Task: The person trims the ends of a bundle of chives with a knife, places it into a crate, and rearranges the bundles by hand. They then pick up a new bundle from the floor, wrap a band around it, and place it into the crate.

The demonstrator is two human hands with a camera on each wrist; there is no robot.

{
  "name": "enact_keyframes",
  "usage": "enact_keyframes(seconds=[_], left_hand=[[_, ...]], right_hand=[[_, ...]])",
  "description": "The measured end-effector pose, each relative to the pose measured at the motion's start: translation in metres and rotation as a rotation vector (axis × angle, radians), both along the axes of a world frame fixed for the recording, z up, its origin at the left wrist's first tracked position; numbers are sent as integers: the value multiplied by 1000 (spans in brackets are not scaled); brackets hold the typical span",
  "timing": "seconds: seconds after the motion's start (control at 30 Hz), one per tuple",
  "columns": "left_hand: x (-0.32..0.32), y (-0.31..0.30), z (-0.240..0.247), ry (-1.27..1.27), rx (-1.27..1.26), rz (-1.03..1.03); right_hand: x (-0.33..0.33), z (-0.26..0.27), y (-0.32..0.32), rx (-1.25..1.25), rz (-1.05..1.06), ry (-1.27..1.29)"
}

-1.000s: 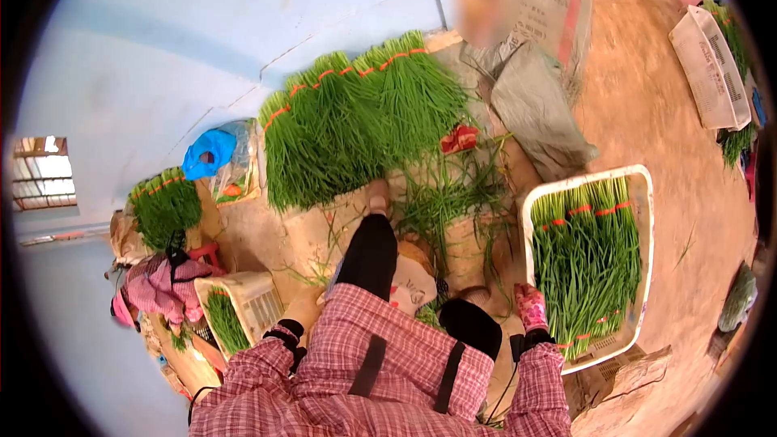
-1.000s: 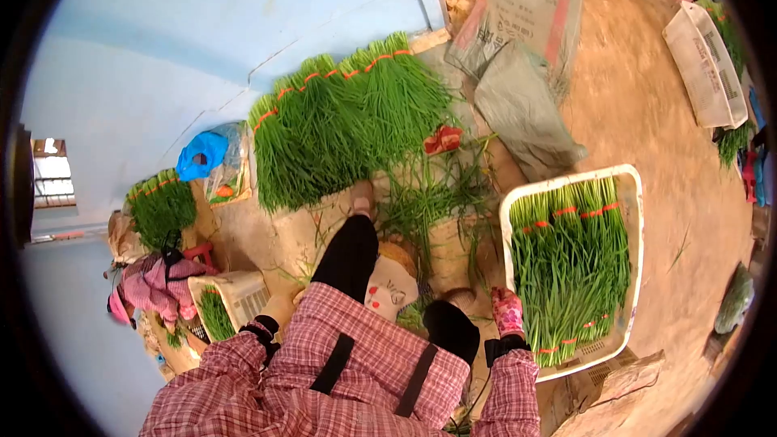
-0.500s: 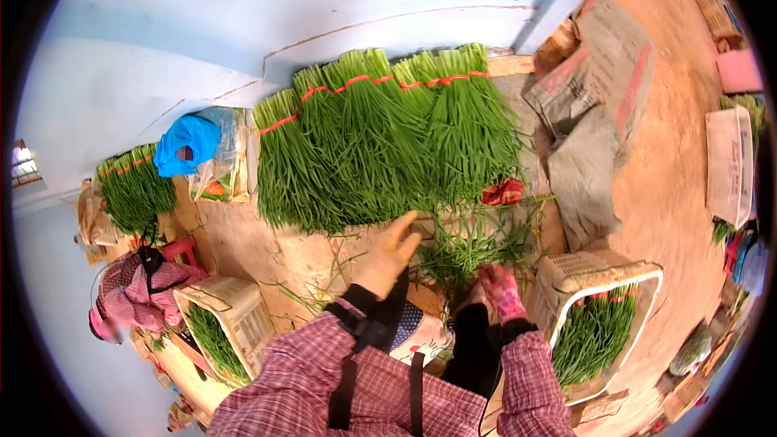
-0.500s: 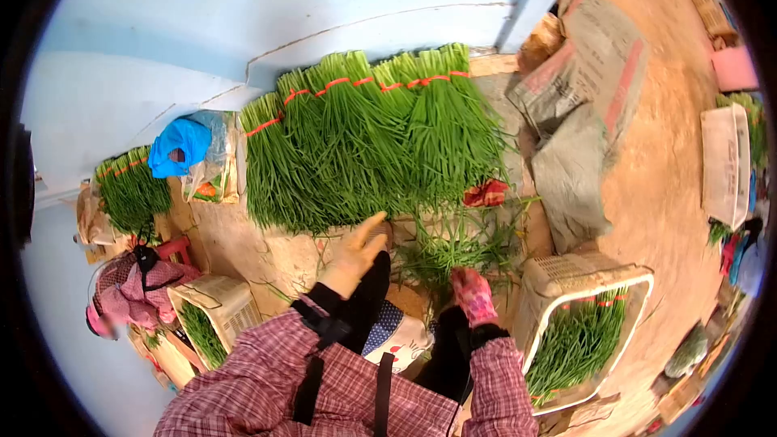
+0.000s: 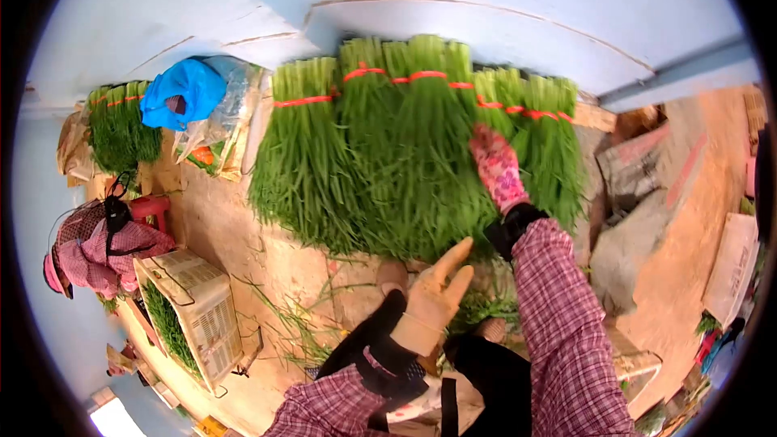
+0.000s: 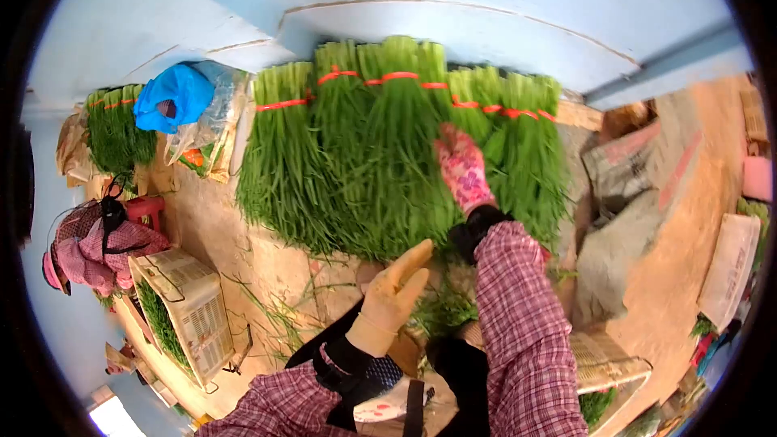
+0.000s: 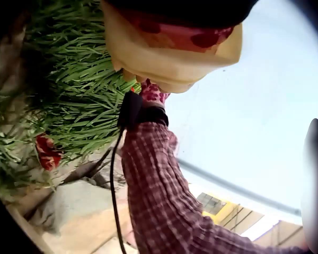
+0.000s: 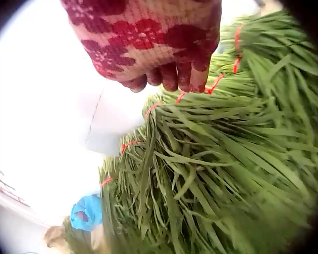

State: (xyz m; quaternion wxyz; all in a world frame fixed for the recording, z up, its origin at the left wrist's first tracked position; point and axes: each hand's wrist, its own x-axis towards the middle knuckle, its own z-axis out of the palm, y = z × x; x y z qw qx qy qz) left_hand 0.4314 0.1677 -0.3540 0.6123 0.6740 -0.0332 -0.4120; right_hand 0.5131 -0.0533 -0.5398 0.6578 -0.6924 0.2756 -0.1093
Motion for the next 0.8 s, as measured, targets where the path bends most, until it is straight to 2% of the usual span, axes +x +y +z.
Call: enact_keyframes(seconds=[0.07, 0.1, 0.13, 0.17, 0.23, 0.3, 0.33, 0.4, 0.5, 0.6, 0.63, 0.73, 0.8], left_hand=[[17, 1, -6, 400, -326, 363], [33, 0, 8, -28, -127, 101], [50, 1, 21, -79, -137, 64], [58, 3, 24, -105, -62, 32], [74, 6, 32, -180, -82, 61], [82, 11, 28, -167, -246, 115], [86, 12, 31, -109, -297, 128], [88, 11, 16, -163, -422, 182], [84, 14, 17, 222, -744, 355], [91, 14, 24, -326, -497, 201], [89, 5, 9, -507, -475, 182], [75, -14, -1, -279, -650, 158], [79, -7, 8, -480, -545, 60]], right_hand=[[61, -6, -3, -236, -14, -11], [80, 19, -4, -380, 62, 5], [97, -18, -10, -568, 28, -8], [111, -58, -24, -461, 66, -33], [132, -57, -22, -441, 88, 131], [157, -76, -44, -145, 171, 16], [161, -77, -54, -126, 186, 20], [171, -84, -53, -171, 198, 53], [169, -79, -58, -212, 190, 43], [167, -76, -61, -229, 188, 19], [165, -74, -63, -232, 187, 10], [152, -65, -69, -246, 175, -23], [142, -56, -70, -241, 178, -57]])
